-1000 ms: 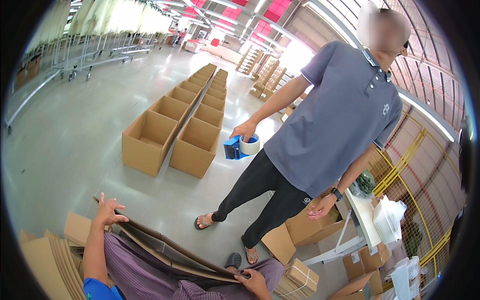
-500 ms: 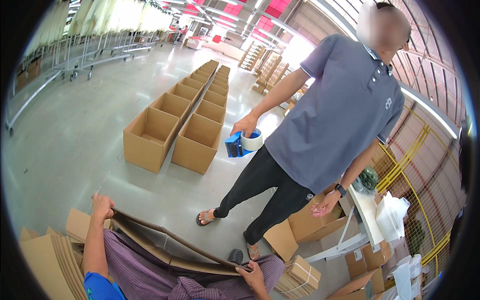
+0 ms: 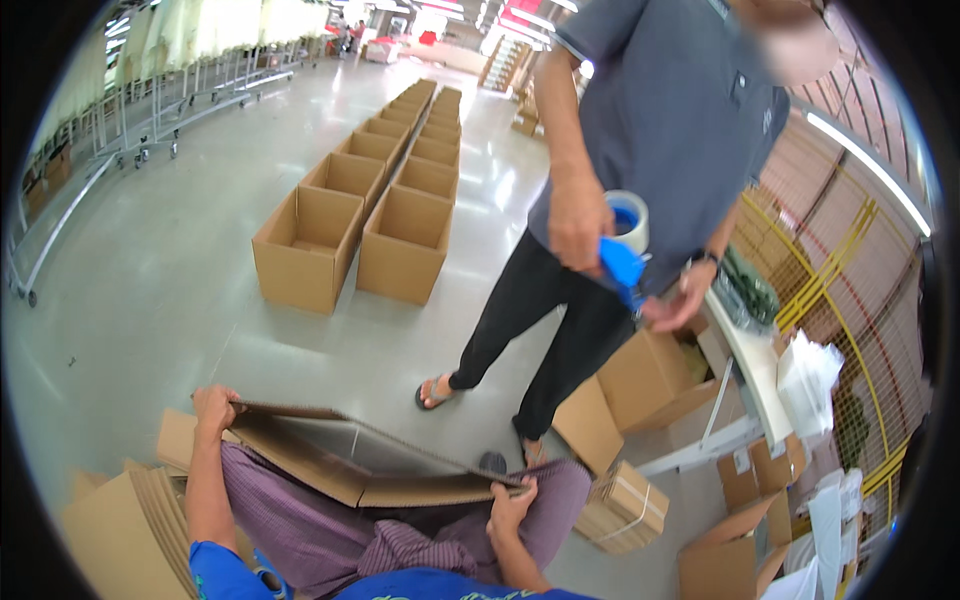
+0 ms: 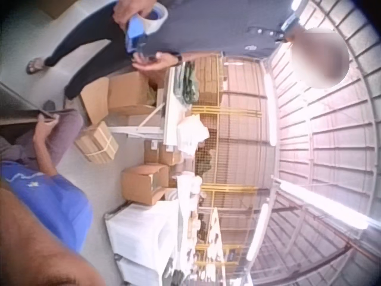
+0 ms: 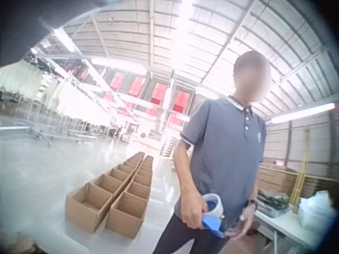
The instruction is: The person sits on the floor and folds flat cardboard sheets into boxes, then uses a handheld tape dispenser to seal the seams. They repeat this process for multiple boxes, placing finished units aside.
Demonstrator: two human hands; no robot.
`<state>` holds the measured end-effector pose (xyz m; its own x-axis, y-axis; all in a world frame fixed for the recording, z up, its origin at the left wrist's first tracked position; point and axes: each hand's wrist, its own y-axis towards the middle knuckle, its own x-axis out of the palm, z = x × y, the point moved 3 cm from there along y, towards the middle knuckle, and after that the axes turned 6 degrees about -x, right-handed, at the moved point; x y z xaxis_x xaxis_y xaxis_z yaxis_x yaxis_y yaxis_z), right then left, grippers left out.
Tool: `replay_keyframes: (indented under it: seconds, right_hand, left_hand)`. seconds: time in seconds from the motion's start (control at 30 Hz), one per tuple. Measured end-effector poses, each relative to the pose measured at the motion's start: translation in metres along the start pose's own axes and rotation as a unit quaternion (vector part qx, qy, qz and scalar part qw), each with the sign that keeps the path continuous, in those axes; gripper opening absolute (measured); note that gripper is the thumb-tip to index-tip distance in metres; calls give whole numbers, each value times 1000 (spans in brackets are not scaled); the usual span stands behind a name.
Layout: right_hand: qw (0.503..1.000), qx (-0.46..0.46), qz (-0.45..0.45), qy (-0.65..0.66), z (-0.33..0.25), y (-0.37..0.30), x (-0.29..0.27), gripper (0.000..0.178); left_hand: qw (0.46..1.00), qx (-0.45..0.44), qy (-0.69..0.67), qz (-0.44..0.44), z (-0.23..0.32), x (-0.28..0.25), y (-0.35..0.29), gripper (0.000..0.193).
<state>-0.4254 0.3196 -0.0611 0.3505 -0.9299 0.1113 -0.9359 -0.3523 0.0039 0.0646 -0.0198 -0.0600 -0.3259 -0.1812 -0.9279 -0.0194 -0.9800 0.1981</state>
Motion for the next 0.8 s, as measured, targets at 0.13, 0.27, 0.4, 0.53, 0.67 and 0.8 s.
replay_keyframes:
  seconds: [0.13,0.27,0.4,0.53,0.67,0.8]
  right_hand:
    - [998,-37,-25,-34,-1,5,19,84]
    - [997,-26,-67,-25,2,4,53,88]
    - [989,-4,-136,-57,16,-27,104,91]
    - [978,8,-195,-75,24,-46,128,101]
    - [963,9,-267,-40,20,-53,129,96]
    - [948,-13,-306,-83,2,-60,116,91]
  left_hand:
    - [999,-33,-23,-35,4,-12,-6,7]
    - [993,-79,-4,-92,-4,-13,-10,22]
    - [992,-92,-10,-90,-7,-14,-10,27]
    - [991,-118,-13,-64,-2,-20,-10,29]
    - [986,-155,-40,-43,0,-24,-8,28]
    - [987,-135,-86,5,3,-25,-6,27]
